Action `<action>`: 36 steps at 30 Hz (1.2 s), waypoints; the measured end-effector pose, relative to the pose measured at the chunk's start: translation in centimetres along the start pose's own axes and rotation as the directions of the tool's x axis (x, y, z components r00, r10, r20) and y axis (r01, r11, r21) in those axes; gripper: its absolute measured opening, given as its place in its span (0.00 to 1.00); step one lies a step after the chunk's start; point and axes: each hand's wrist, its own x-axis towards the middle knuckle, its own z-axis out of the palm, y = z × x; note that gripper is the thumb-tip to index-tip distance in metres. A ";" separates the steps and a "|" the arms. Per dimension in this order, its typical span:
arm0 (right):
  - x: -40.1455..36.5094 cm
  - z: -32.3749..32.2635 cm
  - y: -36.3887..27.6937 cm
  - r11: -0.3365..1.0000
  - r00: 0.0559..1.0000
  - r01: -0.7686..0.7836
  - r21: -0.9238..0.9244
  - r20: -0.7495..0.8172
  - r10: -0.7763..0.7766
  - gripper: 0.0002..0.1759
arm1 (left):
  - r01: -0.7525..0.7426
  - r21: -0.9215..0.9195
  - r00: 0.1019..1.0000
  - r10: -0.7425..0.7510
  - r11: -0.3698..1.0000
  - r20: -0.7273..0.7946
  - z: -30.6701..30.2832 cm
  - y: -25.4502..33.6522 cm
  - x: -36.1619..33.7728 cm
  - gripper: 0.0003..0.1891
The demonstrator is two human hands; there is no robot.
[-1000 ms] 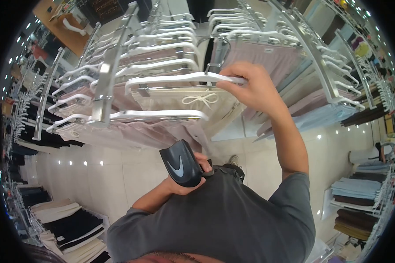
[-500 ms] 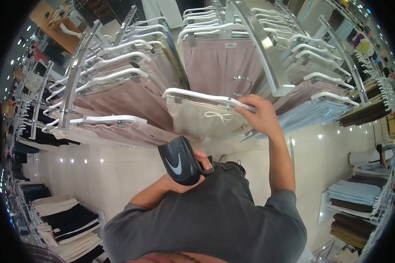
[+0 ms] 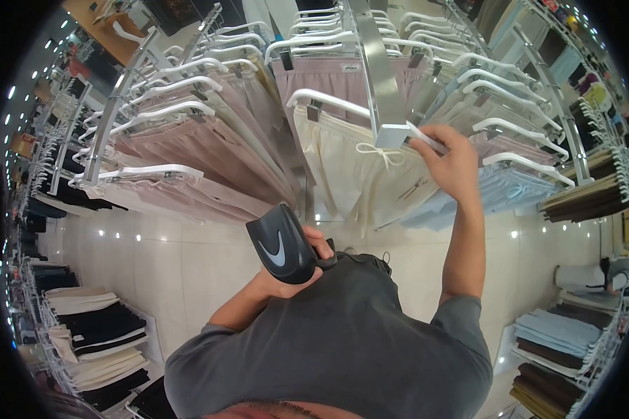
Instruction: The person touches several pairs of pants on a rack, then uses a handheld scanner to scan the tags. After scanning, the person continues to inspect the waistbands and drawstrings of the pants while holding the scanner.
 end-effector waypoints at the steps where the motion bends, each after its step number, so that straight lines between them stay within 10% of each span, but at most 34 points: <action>1: 0.6 -0.5 -0.4 0.999 0.999 0.040 -0.022 -0.023 -0.040 0.11 | 0.004 0.021 1.000 -0.004 1.000 0.000 0.1 0.0 0.0 0.29; 15: 5.3 0.5 -2.1 0.956 0.952 0.290 0.050 0.091 -0.294 0.14 | 0.027 -0.033 0.998 -0.029 0.999 -0.057 0.4 -0.3 -0.3 0.28; 28: 5.1 1.2 -3.4 0.979 0.959 0.203 0.027 0.198 -0.204 0.19 | 0.039 -0.010 0.996 -0.039 0.999 -0.077 -1.7 0.1 -0.1 0.27; 31: 2.0 1.7 -4.4 0.883 0.885 0.347 -0.317 -0.201 -0.420 0.20 | 0.062 0.022 0.996 -0.060 0.998 -0.070 -2.8 0.8 0.0 0.25; 33: -1.5 2.6 -3.0 0.914 0.829 0.336 -0.227 -0.389 -0.401 0.14 | 0.042 0.026 0.997 -0.040 0.999 -0.069 -3.8 1.0 0.1 0.23; 35: -6.8 6.9 -3.0 0.839 0.879 0.162 0.519 -0.462 0.116 0.10 | 0.028 0.034 0.997 -0.025 0.999 -0.072 -4.9 1.3 0.0 0.22; 36: -7.5 8.3 -6.4 0.691 0.967 0.174 0.701 -0.254 0.015 0.09 | 0.055 0.062 0.997 -0.051 0.997 -0.065 -5.4 1.6 -0.1 0.22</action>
